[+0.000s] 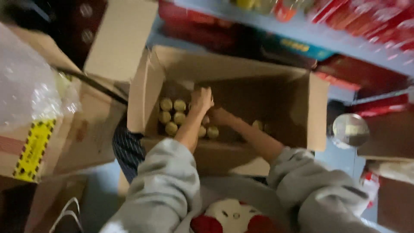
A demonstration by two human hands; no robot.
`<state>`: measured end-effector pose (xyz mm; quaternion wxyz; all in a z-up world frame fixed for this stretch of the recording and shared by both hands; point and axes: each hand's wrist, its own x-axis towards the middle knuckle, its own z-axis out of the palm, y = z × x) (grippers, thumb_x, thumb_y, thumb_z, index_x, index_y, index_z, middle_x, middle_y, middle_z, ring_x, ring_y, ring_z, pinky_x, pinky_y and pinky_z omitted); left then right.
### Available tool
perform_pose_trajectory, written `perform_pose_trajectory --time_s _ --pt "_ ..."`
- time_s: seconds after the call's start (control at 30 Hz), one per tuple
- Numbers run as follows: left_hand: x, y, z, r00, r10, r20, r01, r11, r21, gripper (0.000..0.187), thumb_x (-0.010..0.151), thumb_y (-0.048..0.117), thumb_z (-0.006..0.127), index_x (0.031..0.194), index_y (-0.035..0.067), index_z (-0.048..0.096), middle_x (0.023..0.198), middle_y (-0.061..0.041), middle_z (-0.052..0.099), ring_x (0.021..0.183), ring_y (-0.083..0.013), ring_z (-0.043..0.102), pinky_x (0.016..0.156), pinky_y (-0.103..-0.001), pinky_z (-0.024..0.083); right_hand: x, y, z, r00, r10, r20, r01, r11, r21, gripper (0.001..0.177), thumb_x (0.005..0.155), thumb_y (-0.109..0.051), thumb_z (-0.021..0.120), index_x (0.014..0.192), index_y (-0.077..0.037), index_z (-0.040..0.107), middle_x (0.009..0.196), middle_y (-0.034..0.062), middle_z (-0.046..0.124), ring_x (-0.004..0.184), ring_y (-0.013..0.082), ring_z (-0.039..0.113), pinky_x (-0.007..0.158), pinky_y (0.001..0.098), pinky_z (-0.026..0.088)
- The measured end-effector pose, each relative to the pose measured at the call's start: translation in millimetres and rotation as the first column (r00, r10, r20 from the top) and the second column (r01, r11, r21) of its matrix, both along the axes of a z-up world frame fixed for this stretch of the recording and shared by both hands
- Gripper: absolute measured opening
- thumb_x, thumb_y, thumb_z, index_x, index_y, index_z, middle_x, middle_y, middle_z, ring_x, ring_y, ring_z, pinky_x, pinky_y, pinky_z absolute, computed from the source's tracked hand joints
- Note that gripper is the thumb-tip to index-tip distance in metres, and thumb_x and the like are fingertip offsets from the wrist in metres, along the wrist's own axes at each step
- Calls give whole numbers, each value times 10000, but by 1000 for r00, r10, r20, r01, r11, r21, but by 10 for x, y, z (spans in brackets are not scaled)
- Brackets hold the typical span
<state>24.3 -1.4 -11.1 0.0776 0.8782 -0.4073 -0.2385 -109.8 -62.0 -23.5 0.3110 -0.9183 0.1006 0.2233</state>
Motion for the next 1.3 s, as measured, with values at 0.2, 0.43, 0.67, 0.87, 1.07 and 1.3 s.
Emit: perform_pose_trajectory --time_s 0.2,0.43,0.67,0.87,1.07,1.3 --pt "63 39 857 969 104 -223 -160 955 -250 471 909 187 879 1334 62 720 1375 -242 737 1331 -481 698 1104 -629 567 109 7 -118 952 -251 176 245 968 59 454 715 -543 889 1095 -295 875 936 55 839 900 322 833 708 523 687" --pt "208 139 2700 997 39 -71 -76 762 -643 529 779 291 914 1249 113 751 1154 -230 765 1165 -500 745 1018 -604 622 18 -514 1395 987 51 154 51 804 -592 327 818 -495 710 765 -194 826 647 81 749 665 279 765 564 455 596" --pt "1013 -611 4290 989 122 89 9 540 -842 518 801 491 931 1183 170 790 965 -71 736 983 -366 796 832 -528 658 152 -1485 4016 593 -299 748 575 807 -133 432 814 -491 910 1047 -157 766 867 136 772 862 418 783 781 526 609" --pt "1471 -1512 4419 998 28 50 26 558 -829 293 888 176 923 1122 85 771 1065 -74 837 969 -223 796 899 -375 657 887 -2308 4586 483 -213 849 588 798 -134 392 1046 -346 845 1182 9 751 575 20 661 409 88 467 406 290 401" --pt "1537 -1868 4173 997 2 73 60 550 -833 584 889 238 881 1379 96 597 1140 -114 821 1070 -358 787 834 -490 652 1250 -2578 4261 422 -220 880 664 736 -134 556 971 -364 892 1209 -76 481 747 129 676 586 388 645 580 518 519" --pt "1638 -1977 3894 986 1 169 148 478 -866 540 980 243 863 1378 136 515 1174 -99 828 992 -330 836 709 -436 687 1266 -2667 4094 304 -97 948 616 779 -118 635 1025 -261 981 1277 -27 447 865 110 783 643 290 758 547 465 591"
